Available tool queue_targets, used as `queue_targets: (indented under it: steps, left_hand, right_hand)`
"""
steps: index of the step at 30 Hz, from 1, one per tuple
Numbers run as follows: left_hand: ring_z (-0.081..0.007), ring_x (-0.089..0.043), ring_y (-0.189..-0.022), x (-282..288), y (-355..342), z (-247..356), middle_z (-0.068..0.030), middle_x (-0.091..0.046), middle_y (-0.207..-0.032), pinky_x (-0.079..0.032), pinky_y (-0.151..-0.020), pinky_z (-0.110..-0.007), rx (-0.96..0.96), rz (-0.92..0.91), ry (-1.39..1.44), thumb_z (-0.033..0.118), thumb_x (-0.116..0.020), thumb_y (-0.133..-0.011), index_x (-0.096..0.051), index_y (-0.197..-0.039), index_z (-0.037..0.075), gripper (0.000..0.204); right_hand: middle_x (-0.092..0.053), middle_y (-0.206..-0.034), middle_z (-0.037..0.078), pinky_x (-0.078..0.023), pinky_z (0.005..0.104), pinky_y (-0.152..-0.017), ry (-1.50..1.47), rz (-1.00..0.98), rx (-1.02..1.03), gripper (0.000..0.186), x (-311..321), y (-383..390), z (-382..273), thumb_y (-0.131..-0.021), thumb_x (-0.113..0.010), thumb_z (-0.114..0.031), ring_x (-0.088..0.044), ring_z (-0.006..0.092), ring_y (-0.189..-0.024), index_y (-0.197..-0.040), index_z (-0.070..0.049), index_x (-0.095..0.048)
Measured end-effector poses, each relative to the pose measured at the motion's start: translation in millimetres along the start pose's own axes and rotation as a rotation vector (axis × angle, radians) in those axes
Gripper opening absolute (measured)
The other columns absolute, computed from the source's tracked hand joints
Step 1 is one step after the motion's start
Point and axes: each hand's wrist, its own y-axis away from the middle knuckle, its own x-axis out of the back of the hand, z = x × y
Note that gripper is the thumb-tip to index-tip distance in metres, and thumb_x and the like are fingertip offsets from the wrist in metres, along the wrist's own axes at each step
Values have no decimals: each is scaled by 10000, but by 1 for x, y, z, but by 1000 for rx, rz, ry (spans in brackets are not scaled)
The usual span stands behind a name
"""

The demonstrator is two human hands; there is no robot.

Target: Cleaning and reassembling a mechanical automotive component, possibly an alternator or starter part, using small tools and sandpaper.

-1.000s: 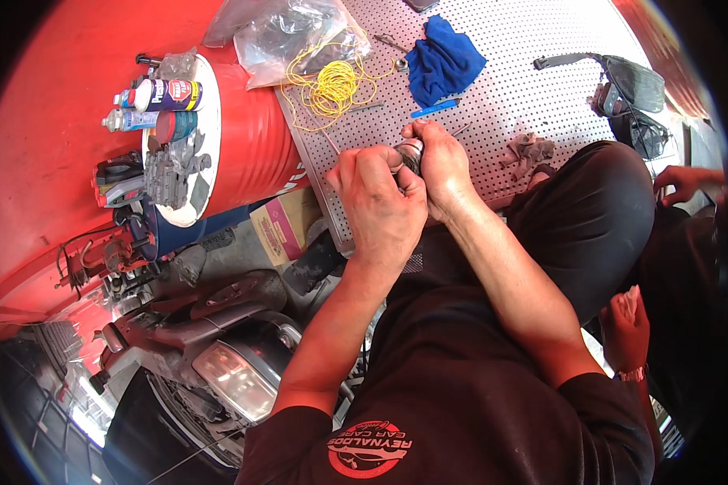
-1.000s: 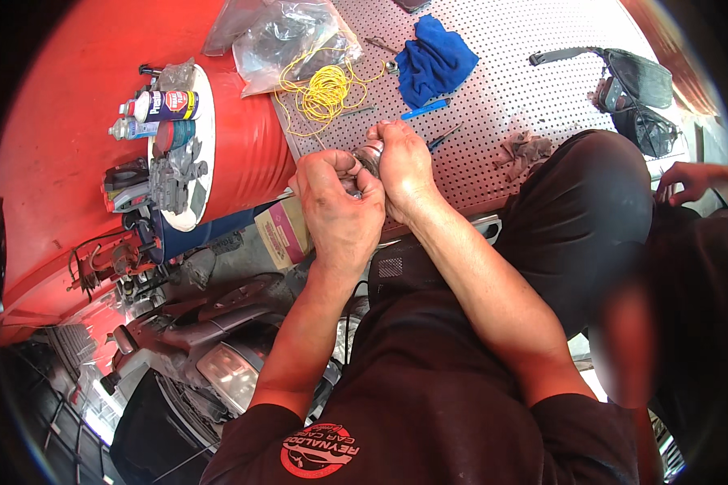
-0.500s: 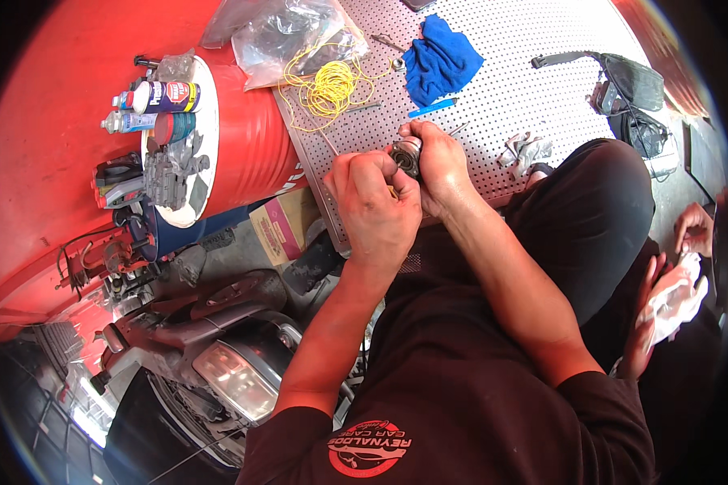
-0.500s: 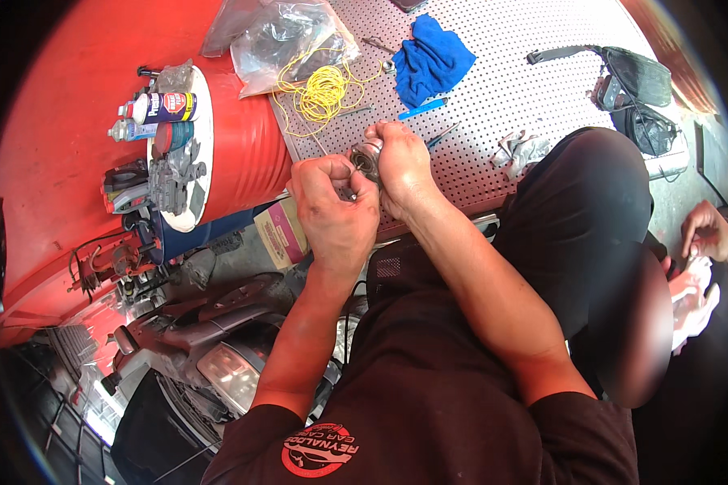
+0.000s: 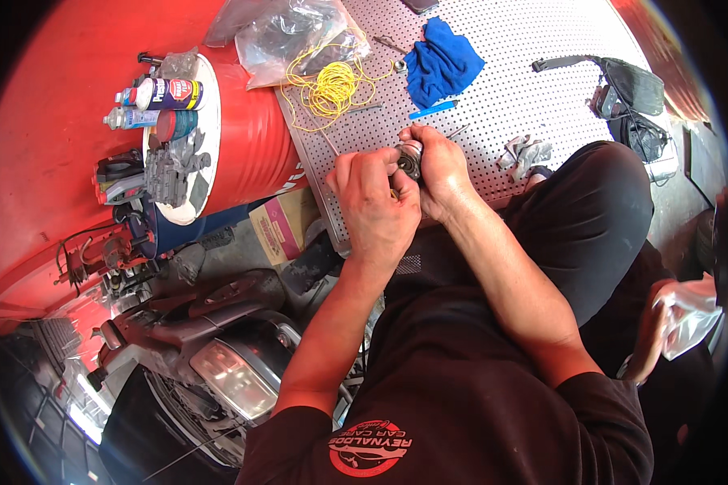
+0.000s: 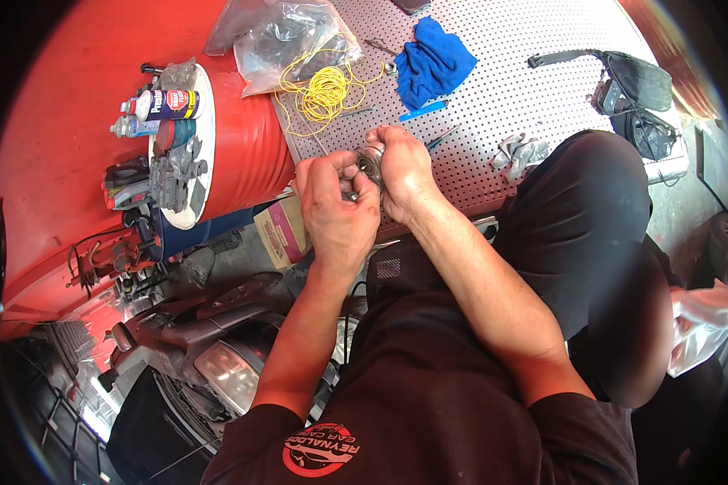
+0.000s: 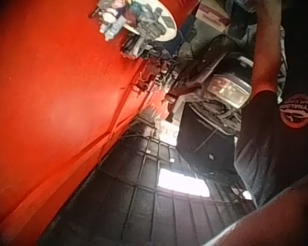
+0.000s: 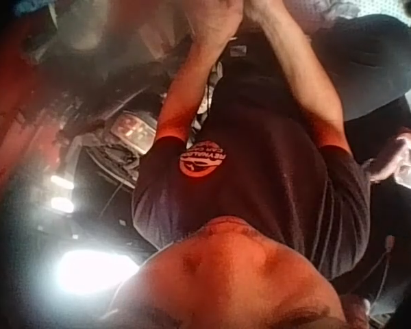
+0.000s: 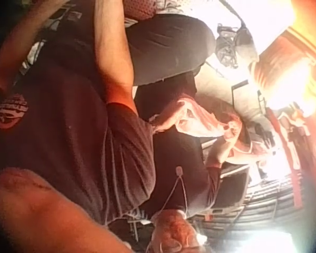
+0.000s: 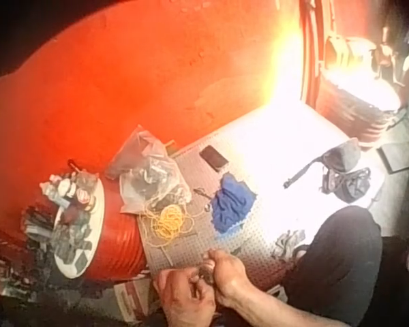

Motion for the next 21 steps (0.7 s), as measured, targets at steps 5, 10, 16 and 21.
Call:
queue_targets:
  steps: [5, 10, 16, 21]
  left_hand:
    - [-306, -606, -961, 4, 1, 5, -94, -691, -981, -491, -901, -436, -145, 61, -89, -41, -755, -758, -704, -1019, 32, 276]
    - [-290, -610, -978, 3, 6, -5, -69, -706, -998, -486, -888, -426, -135, 71, -78, -3, -799, -762, -731, -998, 42, 249]
    - [-271, -608, -965, -1, 8, -9, -56, -705, -970, -471, -896, -417, -114, 68, -97, -1, -790, -782, -710, -940, 50, 183]
    - [-275, -616, -944, -1, 10, -15, -68, -701, -958, -481, -890, -411, -56, 71, 25, -13, -766, -804, -683, -903, 39, 139]
  right_hand:
    - [-586, -885, 100, -577, 397, -652, -8, 4, 26, 203, 1, -4, 1, -1045, -465, -198, -625, 226, -747, -1022, -31, -578]
    - [-630, -823, 116, -592, 375, -688, -69, -17, 31, 207, 2, -6, 4, -1067, -494, -210, -676, 242, -760, -988, -42, -585]
    - [-594, -895, 140, -586, 398, -667, -50, -50, 47, 189, 5, -6, 4, -1044, -468, -184, -662, 266, -782, -1011, -17, -553]
    - [-644, -883, 131, -616, 392, -715, -14, -23, 66, 216, 5, -2, 3, -1082, -458, -205, -679, 244, -799, -1027, -25, -565]
